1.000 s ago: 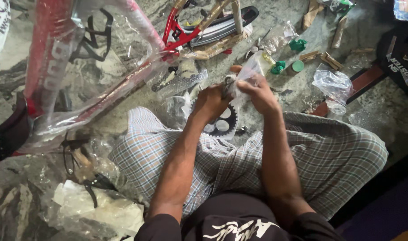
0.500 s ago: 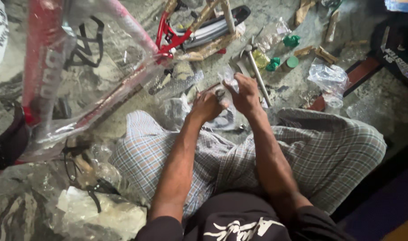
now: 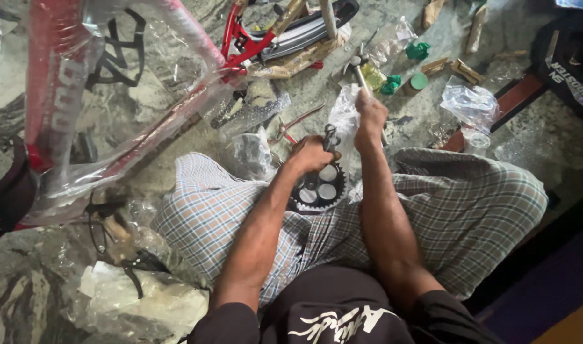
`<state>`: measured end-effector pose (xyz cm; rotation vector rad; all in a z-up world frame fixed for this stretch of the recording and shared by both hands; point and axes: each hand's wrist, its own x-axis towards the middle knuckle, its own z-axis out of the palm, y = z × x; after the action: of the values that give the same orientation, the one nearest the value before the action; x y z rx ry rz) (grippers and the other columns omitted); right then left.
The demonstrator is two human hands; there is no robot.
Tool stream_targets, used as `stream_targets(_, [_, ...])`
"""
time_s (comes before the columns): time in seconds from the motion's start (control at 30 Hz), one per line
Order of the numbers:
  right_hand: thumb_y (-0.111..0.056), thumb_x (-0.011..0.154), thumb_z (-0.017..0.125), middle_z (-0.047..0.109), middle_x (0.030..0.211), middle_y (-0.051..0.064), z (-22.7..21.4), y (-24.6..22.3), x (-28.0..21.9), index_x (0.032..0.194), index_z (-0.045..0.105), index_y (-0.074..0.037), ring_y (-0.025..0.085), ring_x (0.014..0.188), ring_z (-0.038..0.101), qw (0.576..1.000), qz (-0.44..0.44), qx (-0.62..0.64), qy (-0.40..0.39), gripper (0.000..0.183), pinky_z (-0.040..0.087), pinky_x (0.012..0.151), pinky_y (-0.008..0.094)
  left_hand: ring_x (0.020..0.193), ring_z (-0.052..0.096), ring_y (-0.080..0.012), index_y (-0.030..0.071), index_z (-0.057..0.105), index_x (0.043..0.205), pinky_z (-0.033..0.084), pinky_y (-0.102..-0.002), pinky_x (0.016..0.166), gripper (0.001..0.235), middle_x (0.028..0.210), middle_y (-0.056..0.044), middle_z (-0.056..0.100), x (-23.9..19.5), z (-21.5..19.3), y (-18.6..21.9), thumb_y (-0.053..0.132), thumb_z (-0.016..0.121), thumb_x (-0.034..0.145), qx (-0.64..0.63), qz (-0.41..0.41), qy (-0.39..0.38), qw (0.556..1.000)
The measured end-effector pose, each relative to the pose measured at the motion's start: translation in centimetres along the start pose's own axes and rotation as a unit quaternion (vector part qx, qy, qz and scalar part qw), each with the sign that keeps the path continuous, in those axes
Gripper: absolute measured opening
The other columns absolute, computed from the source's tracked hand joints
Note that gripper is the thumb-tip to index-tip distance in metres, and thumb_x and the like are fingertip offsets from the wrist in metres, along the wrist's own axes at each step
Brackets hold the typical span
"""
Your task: The person assembles a bicycle by attaching the crankset and tightening bolts on the frame using a wrench and hammer. They handle the crankset, chainring, and various tools while working on the floor.
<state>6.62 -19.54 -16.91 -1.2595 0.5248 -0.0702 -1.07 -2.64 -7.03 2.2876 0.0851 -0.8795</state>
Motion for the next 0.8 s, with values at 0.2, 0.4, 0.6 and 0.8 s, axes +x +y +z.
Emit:
stream_targets(0.2, [-0.010, 0.098, 0.069, 0.063, 0.090, 0.000, 0.7, -7.3, -1.5, 0.107, 0.068, -0.003, 0.010, 0.079, 0.058, 0.967, -0.254, -0.011, 0.014, 0.012, 0.051, 0.070, 0.025, 0.101, 0.073, -0.0363, 0.005, 0.076, 0.102, 0.055, -0.044, 0.088, 0.061, 0.107, -0.021, 0.075, -0.5, -1.8, -0.2, 0.061, 0.073, 0.079, -0.007, -0.033, 0.049, 0.998])
stream_targets(0.4, [-0.005, 0.095, 0.072, 0.072, 0.093, 0.004, 0.8, -13.5, -5.7, 0.104, 0.073, -0.004, 0.010, 0.078, 0.064, 0.908, -0.257, -0.228, -0.241, 0.009, 0.053, 0.068, 0.026, 0.106, 0.067, -0.0407, 0.002, 0.075, 0.103, 0.052, -0.049, 0.091, 0.061, 0.111, -0.025, 0.071, -0.2, -1.8, -0.2, 0.059, 0.071, 0.081, 0.012, 0.000, 0.096, 0.995])
stream_targets(0.6, [-0.009, 0.090, 0.084, 0.072, 0.078, 0.010, 3.4, -11.0, -8.3, 0.090, 0.070, 0.000, 0.014, 0.070, 0.065, 0.870, -0.215, -0.348, -0.273, 0.017, 0.053, 0.062, 0.030, 0.100, 0.071, -0.0417, 0.003, 0.076, 0.093, 0.055, -0.052, 0.087, 0.041, 0.100, -0.025, 0.073, 0.6, -1.7, 0.3, 0.042, 0.069, 0.089, 0.077, -0.006, 0.124, 0.989])
stream_targets(0.8, [0.001, 0.084, 0.078, 0.074, 0.082, 0.012, 4.2, -8.6, -8.1, 0.088, 0.072, -0.004, 0.021, 0.072, 0.073, 0.870, -0.301, -0.331, -0.209, 0.009, 0.055, 0.064, 0.035, 0.082, 0.075, -0.0376, 0.005, 0.075, 0.084, 0.058, -0.049, 0.075, 0.014, 0.089, -0.023, 0.075, 1.3, 0.0, -1.0, 0.012, 0.063, 0.083, 0.181, 0.041, 0.245, 0.952])
